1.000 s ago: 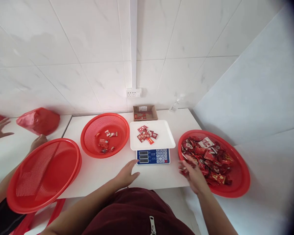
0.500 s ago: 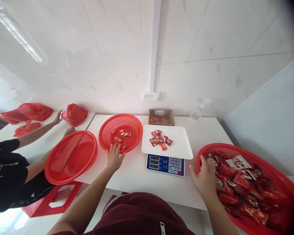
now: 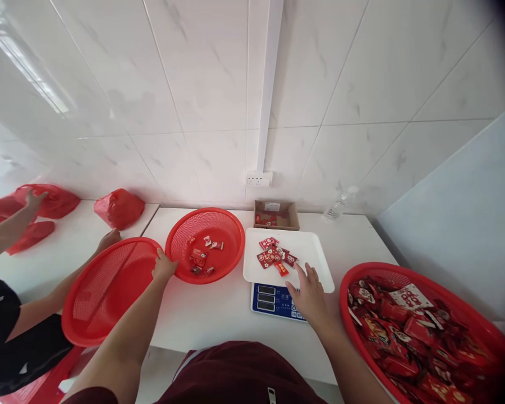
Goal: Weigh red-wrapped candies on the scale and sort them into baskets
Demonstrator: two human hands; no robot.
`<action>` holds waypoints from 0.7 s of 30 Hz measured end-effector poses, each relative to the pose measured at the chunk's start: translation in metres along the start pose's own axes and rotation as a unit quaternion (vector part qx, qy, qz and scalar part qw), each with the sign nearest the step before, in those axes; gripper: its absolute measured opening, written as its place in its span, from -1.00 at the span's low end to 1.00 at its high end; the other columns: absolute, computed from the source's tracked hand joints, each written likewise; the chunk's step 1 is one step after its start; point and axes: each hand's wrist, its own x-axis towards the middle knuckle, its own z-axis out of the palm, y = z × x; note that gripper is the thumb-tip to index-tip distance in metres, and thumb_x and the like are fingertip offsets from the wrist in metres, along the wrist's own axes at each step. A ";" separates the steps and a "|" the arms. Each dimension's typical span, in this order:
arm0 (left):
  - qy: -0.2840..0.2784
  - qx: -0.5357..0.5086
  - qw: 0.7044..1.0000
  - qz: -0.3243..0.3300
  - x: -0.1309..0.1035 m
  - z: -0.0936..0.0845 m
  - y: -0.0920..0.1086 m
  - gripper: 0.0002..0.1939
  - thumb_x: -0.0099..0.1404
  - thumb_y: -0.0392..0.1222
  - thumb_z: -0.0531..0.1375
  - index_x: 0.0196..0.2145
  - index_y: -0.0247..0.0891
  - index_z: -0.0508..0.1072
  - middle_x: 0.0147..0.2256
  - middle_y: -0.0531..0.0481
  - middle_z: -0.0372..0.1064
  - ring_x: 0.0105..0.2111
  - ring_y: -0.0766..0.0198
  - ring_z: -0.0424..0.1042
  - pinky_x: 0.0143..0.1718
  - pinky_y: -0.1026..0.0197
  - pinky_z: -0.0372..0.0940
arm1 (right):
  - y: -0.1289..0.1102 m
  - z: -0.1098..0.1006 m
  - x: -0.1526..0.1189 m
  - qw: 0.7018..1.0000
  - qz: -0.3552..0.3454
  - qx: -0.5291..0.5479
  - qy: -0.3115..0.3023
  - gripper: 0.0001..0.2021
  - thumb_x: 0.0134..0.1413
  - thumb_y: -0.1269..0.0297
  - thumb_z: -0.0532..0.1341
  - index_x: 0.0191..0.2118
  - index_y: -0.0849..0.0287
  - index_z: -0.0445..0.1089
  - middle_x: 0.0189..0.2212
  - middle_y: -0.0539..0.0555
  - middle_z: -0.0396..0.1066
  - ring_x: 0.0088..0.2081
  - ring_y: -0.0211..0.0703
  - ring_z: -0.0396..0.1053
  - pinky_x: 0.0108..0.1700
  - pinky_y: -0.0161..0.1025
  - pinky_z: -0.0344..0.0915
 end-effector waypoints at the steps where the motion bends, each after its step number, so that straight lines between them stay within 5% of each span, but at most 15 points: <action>1: -0.004 0.003 1.000 0.004 0.008 -0.002 0.001 -0.05 0.15 0.00 0.15 0.27 -0.42 -0.32 0.14 -0.49 0.11 0.05 -0.19 0.27 -0.03 -0.16 0.24 | -0.001 0.002 0.002 1.000 0.004 0.000 -0.002 -0.49 0.13 0.14 -0.02 0.20 0.15 0.08 0.23 0.27 0.00 0.26 0.16 -0.10 0.08 0.15 0.12; 9: -0.045 0.067 0.991 0.102 0.057 -0.017 -0.001 -0.18 0.12 -0.12 0.14 0.21 -0.50 -0.13 -0.05 -0.39 0.35 -0.07 -0.10 0.40 -0.13 -0.03 0.31 | -0.013 0.012 0.034 0.999 -0.018 -0.028 -0.041 -0.45 0.11 0.07 0.03 0.22 0.06 0.05 0.28 0.22 -0.10 0.29 0.17 -0.20 0.13 0.19 0.01; 14: -0.038 0.133 0.964 0.226 0.071 -0.026 -0.011 -0.25 0.09 -0.35 0.08 0.24 -0.30 -0.06 0.16 -0.29 0.15 0.12 -0.09 0.20 0.13 -0.23 -0.04 | -0.028 0.023 0.067 0.994 -0.055 -0.052 -0.084 -0.38 0.06 -0.05 0.07 0.24 -0.01 0.03 0.31 0.18 -0.22 0.30 0.19 -0.30 0.17 0.25 -0.16; 17: -0.041 0.166 0.939 0.299 0.077 -0.034 -0.021 -0.30 0.03 -0.51 0.00 0.17 -0.28 0.15 0.11 -0.22 0.25 0.14 0.02 0.17 0.21 -0.17 -0.23 | -0.036 0.030 0.084 0.991 -0.070 -0.062 -0.096 -0.36 0.06 -0.11 0.04 0.24 -0.03 0.03 0.32 0.16 -0.25 0.30 0.22 -0.33 0.17 0.27 -0.22; 21: -0.057 0.186 0.908 0.371 0.075 -0.037 -0.032 -0.35 -0.02 -0.59 -0.04 0.01 -0.21 0.38 0.01 -0.13 0.37 0.11 0.15 0.23 0.24 -0.03 -0.24 | -0.040 0.038 0.098 0.986 -0.095 -0.075 -0.111 -0.36 0.06 -0.16 0.01 0.23 -0.03 0.07 0.32 0.14 -0.21 0.30 0.24 -0.32 0.16 0.28 -0.24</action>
